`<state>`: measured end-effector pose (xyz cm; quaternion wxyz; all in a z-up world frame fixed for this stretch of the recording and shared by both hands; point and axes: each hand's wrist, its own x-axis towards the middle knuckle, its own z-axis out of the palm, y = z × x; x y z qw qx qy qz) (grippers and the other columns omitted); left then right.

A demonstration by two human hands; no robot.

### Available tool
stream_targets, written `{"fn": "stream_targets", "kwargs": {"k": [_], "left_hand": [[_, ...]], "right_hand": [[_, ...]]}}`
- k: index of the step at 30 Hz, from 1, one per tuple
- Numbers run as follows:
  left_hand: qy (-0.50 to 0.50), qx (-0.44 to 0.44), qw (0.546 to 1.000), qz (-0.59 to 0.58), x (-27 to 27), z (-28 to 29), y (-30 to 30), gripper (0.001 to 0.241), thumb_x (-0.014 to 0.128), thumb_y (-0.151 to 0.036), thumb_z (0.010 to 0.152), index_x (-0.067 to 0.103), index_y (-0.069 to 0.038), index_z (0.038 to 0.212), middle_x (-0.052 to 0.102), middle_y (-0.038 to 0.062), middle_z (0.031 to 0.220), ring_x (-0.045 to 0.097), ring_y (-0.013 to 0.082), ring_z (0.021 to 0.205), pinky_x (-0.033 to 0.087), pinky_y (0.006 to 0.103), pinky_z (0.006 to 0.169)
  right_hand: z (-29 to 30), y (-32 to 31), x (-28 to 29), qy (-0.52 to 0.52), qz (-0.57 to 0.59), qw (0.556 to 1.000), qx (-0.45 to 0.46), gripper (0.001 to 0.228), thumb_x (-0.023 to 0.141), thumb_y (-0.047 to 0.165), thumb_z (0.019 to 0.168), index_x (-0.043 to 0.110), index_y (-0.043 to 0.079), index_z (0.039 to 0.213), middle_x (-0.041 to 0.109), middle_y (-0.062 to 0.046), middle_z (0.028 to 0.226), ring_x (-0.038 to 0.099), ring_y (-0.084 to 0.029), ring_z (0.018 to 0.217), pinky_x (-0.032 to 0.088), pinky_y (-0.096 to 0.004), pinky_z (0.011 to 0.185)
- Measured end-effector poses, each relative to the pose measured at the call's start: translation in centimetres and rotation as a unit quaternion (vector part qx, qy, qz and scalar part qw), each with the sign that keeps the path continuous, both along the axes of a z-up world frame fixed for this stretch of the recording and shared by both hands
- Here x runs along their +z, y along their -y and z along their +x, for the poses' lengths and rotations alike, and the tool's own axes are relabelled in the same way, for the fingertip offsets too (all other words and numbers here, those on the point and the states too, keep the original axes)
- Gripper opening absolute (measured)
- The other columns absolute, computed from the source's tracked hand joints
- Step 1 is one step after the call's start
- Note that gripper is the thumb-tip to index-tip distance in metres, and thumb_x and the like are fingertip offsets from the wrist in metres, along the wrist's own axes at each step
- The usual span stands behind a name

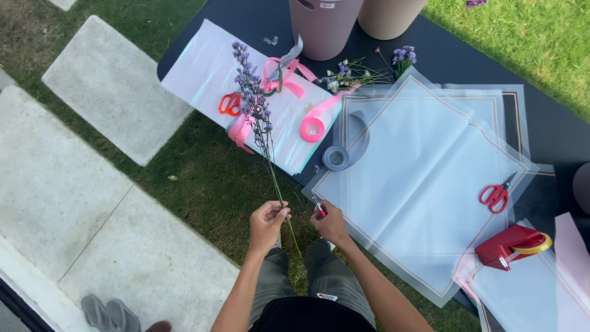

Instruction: The person picks up a stem of purple flowers from a bucket and places it on a table. They use shears to trim the stem and then gather the stems together by hand.

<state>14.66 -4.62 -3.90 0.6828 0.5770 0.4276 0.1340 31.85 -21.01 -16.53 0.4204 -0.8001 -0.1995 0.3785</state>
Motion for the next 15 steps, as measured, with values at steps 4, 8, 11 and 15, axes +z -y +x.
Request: {"fn": "stream_targets", "kwargs": {"k": [4, 8, 11, 15], "left_hand": [[-0.005, 0.080, 0.996, 0.031, 0.5, -3.4, -2.1, 0.026, 0.085, -0.005, 0.108, 0.085, 0.005, 0.132, 0.087, 0.026, 0.108, 0.090, 0.0292, 0.099, 0.075, 0.0407, 0.090], [0.013, 0.127, 0.991, 0.039, 0.7, -6.6, -3.6, 0.026, 0.088, -0.003, 0.105, 0.086, 0.006, 0.130, 0.088, 0.024, 0.103, 0.088, 0.0247, 0.092, 0.074, 0.0363, 0.083], [0.023, 0.139, 0.989, 0.049, 0.3, -8.3, -4.2, 0.025, 0.091, -0.004, 0.104, 0.087, 0.005, 0.127, 0.088, 0.022, 0.099, 0.087, 0.0222, 0.089, 0.074, 0.0336, 0.079], [0.023, 0.129, 0.989, 0.063, 1.9, -9.6, -4.6, 0.026, 0.098, -0.012, 0.101, 0.089, 0.004, 0.120, 0.089, 0.019, 0.093, 0.085, 0.0159, 0.083, 0.073, 0.0309, 0.071]], "right_hand": [[-3.5, -3.5, 3.3, -0.033, 0.032, 0.998, 0.031, 0.020, 0.088, 0.014, 0.091, 0.076, 0.011, 0.106, 0.090, -0.015, 0.097, 0.087, -0.033, 0.091, 0.066, -0.051, 0.087], [-6.3, -6.7, 10.9, -0.105, 0.084, 0.989, 0.066, 0.016, 0.087, 0.013, 0.099, 0.074, 0.009, 0.107, 0.090, -0.021, 0.104, 0.089, -0.033, 0.106, 0.064, -0.050, 0.094], [-8.5, -9.3, 13.4, -0.158, 0.130, 0.977, 0.058, 0.029, 0.093, 0.027, 0.105, 0.072, 0.009, 0.111, 0.089, -0.020, 0.108, 0.080, -0.020, 0.095, 0.061, -0.040, 0.083], [-9.4, -13.2, 15.5, -0.204, 0.183, 0.961, 0.044, 0.030, 0.091, 0.011, 0.104, 0.064, 0.004, 0.116, 0.088, -0.025, 0.111, 0.085, -0.022, 0.093, 0.066, -0.037, 0.083]]}}
